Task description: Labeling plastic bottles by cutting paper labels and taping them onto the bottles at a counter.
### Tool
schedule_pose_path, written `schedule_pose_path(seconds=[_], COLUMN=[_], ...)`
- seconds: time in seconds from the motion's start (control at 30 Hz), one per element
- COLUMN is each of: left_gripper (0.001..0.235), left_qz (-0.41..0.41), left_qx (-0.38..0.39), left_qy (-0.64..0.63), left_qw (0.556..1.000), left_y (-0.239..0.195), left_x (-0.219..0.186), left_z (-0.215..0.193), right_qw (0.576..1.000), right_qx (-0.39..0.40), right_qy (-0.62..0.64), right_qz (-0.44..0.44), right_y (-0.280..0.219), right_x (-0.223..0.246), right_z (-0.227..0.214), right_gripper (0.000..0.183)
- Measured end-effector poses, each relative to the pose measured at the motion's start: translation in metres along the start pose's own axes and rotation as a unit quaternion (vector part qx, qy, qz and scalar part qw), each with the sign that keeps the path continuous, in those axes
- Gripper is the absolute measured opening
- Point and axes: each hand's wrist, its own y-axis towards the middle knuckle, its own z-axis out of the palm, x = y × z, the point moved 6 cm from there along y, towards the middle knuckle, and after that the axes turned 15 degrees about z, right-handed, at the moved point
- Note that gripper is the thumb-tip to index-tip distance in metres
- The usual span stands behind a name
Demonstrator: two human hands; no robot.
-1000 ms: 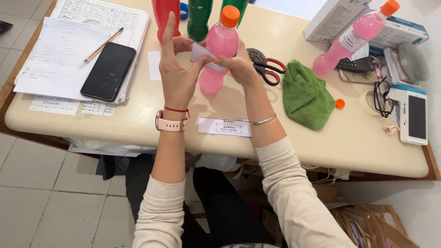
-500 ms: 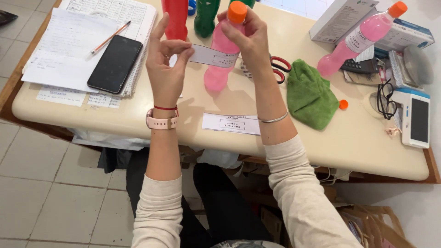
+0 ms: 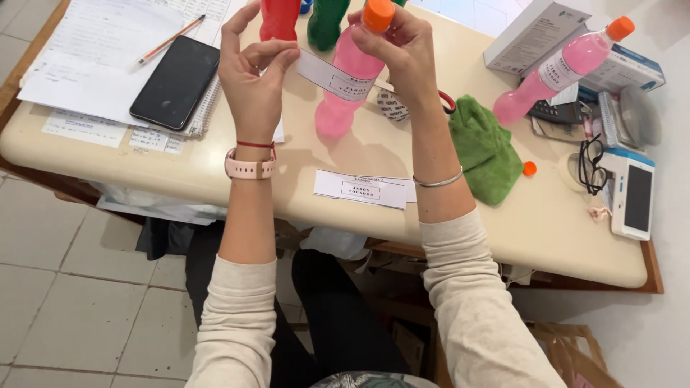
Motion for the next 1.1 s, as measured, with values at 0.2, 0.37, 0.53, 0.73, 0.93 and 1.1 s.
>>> schedule_pose_path(seconds=[0.2, 0.37, 0.53, 0.73, 0.93, 1.1], left_gripper=[0.063, 0.063, 0.063, 0.063, 0.057, 0.008], left_qz=[0.006, -0.003, -0.006, -0.004, -0.026, 0.022], left_qx=[-0.004, 0.002, 0.017, 0.095, 0.068, -0.009], left_qy=[-0.007, -0.039, -0.041, -0.070, 0.000, 0.031], left_qw=[1.000, 0.999, 0.999, 0.993, 0.997, 0.999], left_y=[0.006, 0.008, 0.005, -0.002, -0.003, -0.008], left_x=[0.027, 0.042, 0.053, 0.065, 0.059, 0.022], left_z=[0.011, 0.021, 0.039, 0.053, 0.055, 0.067], right_qw=[1.000, 1.000, 1.000, 0.999, 0.997, 0.998], right_qx=[0.011, -0.004, -0.002, 0.021, 0.044, 0.040], right_qy=[-0.004, 0.004, 0.026, 0.045, 0.067, 0.053], right_qz=[-0.015, -0.008, 0.001, 0.007, 0.013, 0.012], right_y=[0.006, 0.005, 0.004, 0.004, -0.004, -0.001], right_x=[-0.003, -0.003, -0.001, 0.000, 0.000, 0.004], right_z=[0.001, 0.002, 0.005, 0.007, 0.009, 0.008], right_gripper=[0.020, 0.022, 0.023, 0.024, 0.025, 0.025])
